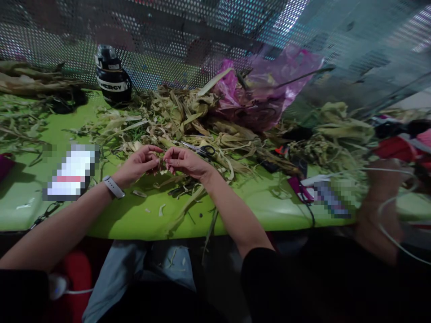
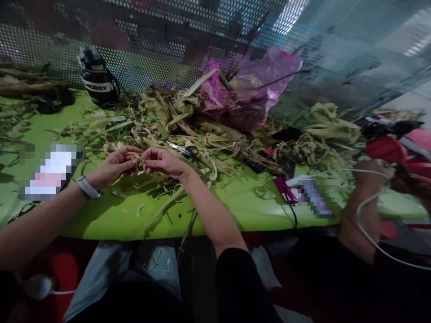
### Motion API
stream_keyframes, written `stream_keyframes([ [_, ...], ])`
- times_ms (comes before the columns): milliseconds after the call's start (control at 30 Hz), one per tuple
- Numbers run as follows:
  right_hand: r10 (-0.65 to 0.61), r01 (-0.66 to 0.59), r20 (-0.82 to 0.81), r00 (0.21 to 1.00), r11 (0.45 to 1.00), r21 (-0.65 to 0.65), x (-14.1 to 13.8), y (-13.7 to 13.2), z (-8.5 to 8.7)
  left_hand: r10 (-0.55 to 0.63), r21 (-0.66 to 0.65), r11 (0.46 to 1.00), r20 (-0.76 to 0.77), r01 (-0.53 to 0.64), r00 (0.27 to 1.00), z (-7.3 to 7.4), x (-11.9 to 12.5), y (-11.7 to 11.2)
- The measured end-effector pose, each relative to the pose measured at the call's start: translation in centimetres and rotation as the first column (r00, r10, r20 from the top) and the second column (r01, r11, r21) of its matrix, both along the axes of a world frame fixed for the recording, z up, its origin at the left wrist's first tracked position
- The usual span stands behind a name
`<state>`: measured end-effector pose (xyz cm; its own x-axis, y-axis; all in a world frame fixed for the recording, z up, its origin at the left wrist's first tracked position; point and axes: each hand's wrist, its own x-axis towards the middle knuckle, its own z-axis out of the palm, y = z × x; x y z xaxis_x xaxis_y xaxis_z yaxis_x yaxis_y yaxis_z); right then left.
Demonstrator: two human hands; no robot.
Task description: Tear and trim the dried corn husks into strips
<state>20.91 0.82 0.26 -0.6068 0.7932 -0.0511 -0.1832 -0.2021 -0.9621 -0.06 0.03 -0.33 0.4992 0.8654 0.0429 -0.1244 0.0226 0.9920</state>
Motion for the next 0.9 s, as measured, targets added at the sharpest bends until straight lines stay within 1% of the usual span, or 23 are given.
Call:
stream_keyframes([
  [100, 0.002, -0.003, 0.029, 1.0, 0.999, 0.032, -0.1, 0.1, -0.1, 0.044, -0.028, 0.999, 0.039, -0.043, 0.998, -0.1, 0.0, 0.0],
  [200, 0.054, -0.061, 0.104, 0.993, 0.996, 0.067, -0.1, 0.1, -0.1, 0.072, -0.056, 0.996, 0.05, -0.069, 0.996, -0.2, 0.1, 0.0],
  [333, 0.08, -0.113, 0.214, 0.974, 0.982, 0.148, 0.0, 0.1, -0.1, 0.065, -0.023, 0.998, 0.012, -0.064, 0.998, -0.1, 0.2, 0.0],
  [400, 0.055, -0.097, 0.251, 0.966, 0.983, 0.157, -0.1, 0.2, -0.2, 0.068, -0.001, 0.998, -0.01, -0.068, 0.998, 0.1, 0.2, -0.1],
  [467, 0.002, -0.044, 0.278, 0.961, 0.988, 0.146, -0.3, 0.2, -0.5, 0.074, 0.016, 0.997, -0.021, -0.073, 0.997, 0.3, 0.2, -0.2],
  [533, -0.039, 0.003, 0.275, 0.961, 0.991, 0.132, -0.4, 0.3, -0.6, 0.082, 0.027, 0.996, -0.019, -0.081, 0.996, 0.3, 0.2, -0.2],
  [567, -0.039, 0.006, 0.267, 0.963, 0.992, 0.124, -0.5, 0.3, -0.7, 0.086, 0.028, 0.996, -0.011, -0.085, 0.996, 0.3, 0.2, -0.1],
  [667, 0.023, -0.056, 0.254, 0.967, 0.991, 0.125, -0.6, 0.2, -0.7, 0.102, 0.024, 0.994, 0.035, -0.103, 0.994, -0.1, 0.0, 0.2],
  [767, 0.064, -0.112, 0.27, 0.961, 0.98, 0.167, -0.9, 0.0, -0.8, 0.11, 0.01, 0.994, 0.071, -0.111, 0.991, -0.5, 0.0, 0.3],
  [900, 0.059, -0.111, 0.257, 0.965, 0.975, 0.193, -2.0, 0.0, -1.7, 0.096, 0.018, 0.995, 0.052, -0.097, 0.994, -0.6, 0.1, 0.1],
])
